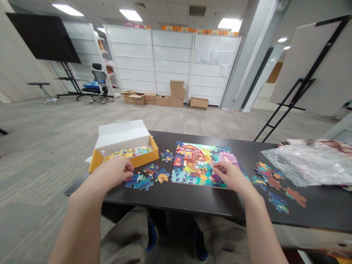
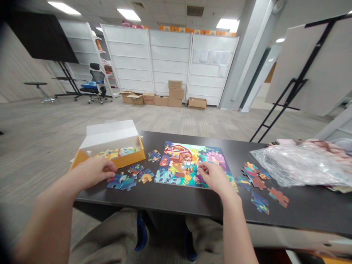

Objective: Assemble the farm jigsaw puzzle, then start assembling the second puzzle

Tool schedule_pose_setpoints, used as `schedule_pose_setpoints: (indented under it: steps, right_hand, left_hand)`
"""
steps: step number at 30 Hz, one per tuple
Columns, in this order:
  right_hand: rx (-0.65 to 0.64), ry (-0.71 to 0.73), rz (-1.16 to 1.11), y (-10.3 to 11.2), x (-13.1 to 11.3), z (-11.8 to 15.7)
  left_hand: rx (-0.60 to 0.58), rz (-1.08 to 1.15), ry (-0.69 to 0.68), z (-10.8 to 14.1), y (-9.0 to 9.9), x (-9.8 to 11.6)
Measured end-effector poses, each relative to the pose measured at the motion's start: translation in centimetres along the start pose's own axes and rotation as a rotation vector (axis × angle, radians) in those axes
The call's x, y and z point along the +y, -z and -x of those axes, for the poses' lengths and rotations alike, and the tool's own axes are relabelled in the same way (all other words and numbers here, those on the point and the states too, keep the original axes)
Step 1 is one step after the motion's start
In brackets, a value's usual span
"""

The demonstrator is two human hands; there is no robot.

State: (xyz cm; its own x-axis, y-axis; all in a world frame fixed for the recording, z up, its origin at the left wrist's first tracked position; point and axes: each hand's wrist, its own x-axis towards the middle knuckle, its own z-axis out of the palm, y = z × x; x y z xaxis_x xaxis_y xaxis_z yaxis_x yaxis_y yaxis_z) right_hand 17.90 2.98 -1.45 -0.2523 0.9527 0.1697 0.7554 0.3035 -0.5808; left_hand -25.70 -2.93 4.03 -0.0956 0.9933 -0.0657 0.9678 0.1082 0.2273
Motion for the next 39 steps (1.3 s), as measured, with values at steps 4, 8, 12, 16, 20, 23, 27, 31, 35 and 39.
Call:
schedule_pose_setpoints:
  steps: [4,8,12,16,20,23,27,31,35,39]
  right_hand:
    - [-0.007,-0.013,0.018,-0.1,-0.1,-0.1]
    - [-0.024,-0.022,0.03,-0.2,-0.2,-0.2]
    - [-0.035,-0.017,0.025,-0.1,-0.7,-0.1]
    - [-0.017,-0.021,0.011,0.2,-1.4,0.1]
    - [-0.029,-0.027,0.002,0.4,-2.0,0.3]
    - [-0.037,-0.019,-0.006,0.5,-2.1,0.3]
    - [-0.034,-0.013,-0.026,0.4,-2.0,0.4]
    - [-0.045,-0.012,-0.039,0.5,-2.2,0.5]
    - [-0.042,-0.012,-0.022,0.6,-2.4,0.5]
    - [-0.037,0.002,-0.003,0.6,-2.3,0.5]
  left_hand:
    - [0.062,-0.083,-0.01,0.6,0.6,2.7]
    - [0.103,-0.034,-0.183,0.4,0.2,7.6]
    - [0.144,-0.035,-0.197,-1.1,-1.8,10.9]
    - [0.147,-0.073,-0.154,-2.9,-3.6,12.1]
    - [0.104,-0.136,-0.091,-3.9,-4.6,12.8]
    - [0.092,-0.177,-0.063,-4.3,-4.9,13.1]
    - [0.115,-0.192,-0.046,-4.6,-5.0,13.0]
    - [0.125,-0.199,-0.068,-4.8,-5.0,12.8]
    - [0.12,-0.199,-0.094,-4.7,-5.0,12.8]
    - [0.1,-0.174,-0.085,-4.4,-4.7,12.6]
